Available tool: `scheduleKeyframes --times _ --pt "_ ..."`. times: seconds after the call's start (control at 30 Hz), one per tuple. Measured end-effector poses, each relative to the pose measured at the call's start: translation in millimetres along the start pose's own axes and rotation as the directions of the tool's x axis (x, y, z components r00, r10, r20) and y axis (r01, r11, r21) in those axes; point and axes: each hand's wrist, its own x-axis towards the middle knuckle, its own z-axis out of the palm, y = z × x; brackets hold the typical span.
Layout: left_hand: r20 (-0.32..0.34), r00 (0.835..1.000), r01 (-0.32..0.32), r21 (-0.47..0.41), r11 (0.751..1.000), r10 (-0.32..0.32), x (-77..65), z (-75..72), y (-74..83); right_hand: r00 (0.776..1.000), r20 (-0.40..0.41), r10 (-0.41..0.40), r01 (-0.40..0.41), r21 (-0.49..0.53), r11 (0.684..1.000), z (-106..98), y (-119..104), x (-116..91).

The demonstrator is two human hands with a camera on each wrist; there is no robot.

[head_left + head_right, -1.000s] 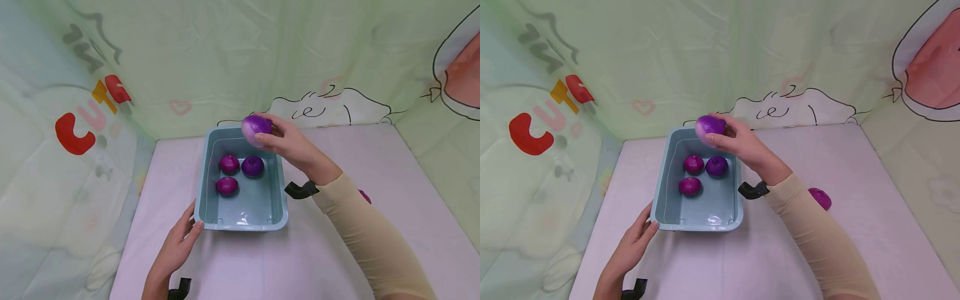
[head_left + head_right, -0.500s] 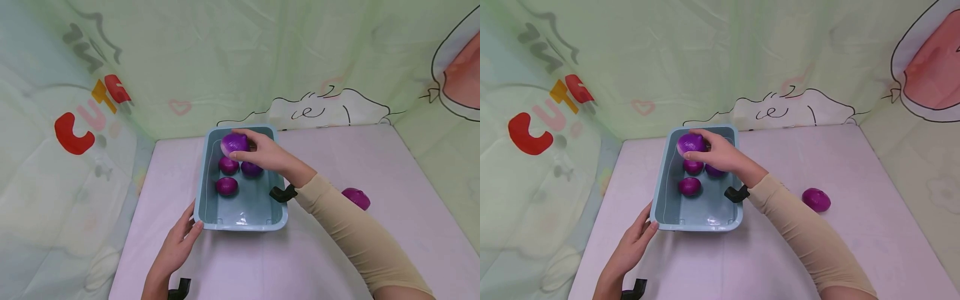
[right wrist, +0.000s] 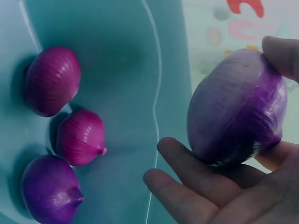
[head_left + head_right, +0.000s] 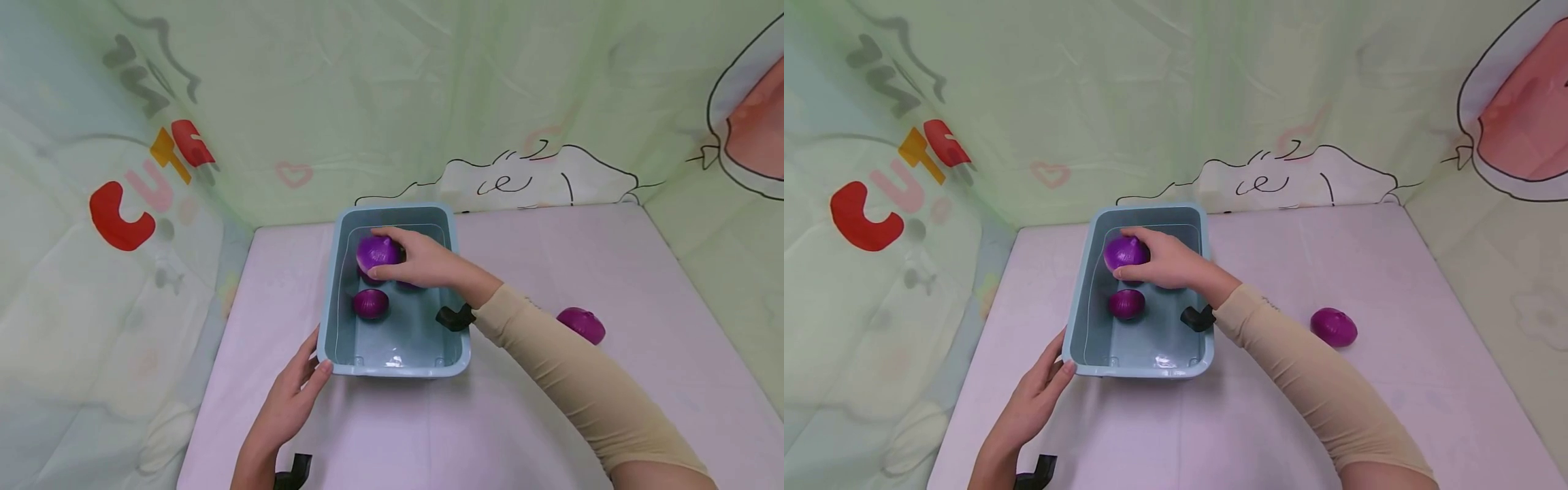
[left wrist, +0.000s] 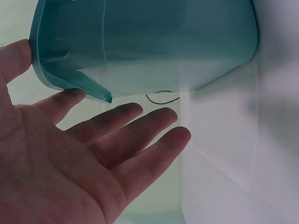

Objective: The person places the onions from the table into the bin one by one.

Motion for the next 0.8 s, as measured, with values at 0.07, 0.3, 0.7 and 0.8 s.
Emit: scheduleKeyframes --times 0.07,0.3,0.7,0.8 --pt "0.0 1.0 0.001 -0.003 1.0 -0.001 -0.1 0.0 0.3 1.0 0.024 0.006 -0.005 -0.034 0.999 2.7 -0.1 1.1" --pt "0.001 1.0 0.011 -0.007 1.0 -0.011 -0.2 0.5 1.4 0.99 0.135 0.03 -0.009 -0.156 0.988 9.2 2.8 2.9" --pt "-0.001 1.0 0.003 -0.008 1.0 -0.003 0.1 0.3 1.8 0.97 0.219 0.106 -0.04 -0.287 0.957 13.6 2.6 4.0" --pt "-0.001 1.0 -0.003 -0.007 1.0 0.003 0.6 0.2 0.5 0.963 0.228 0.141 -0.058 -0.337 0.94 15.7 2.2 6.7"
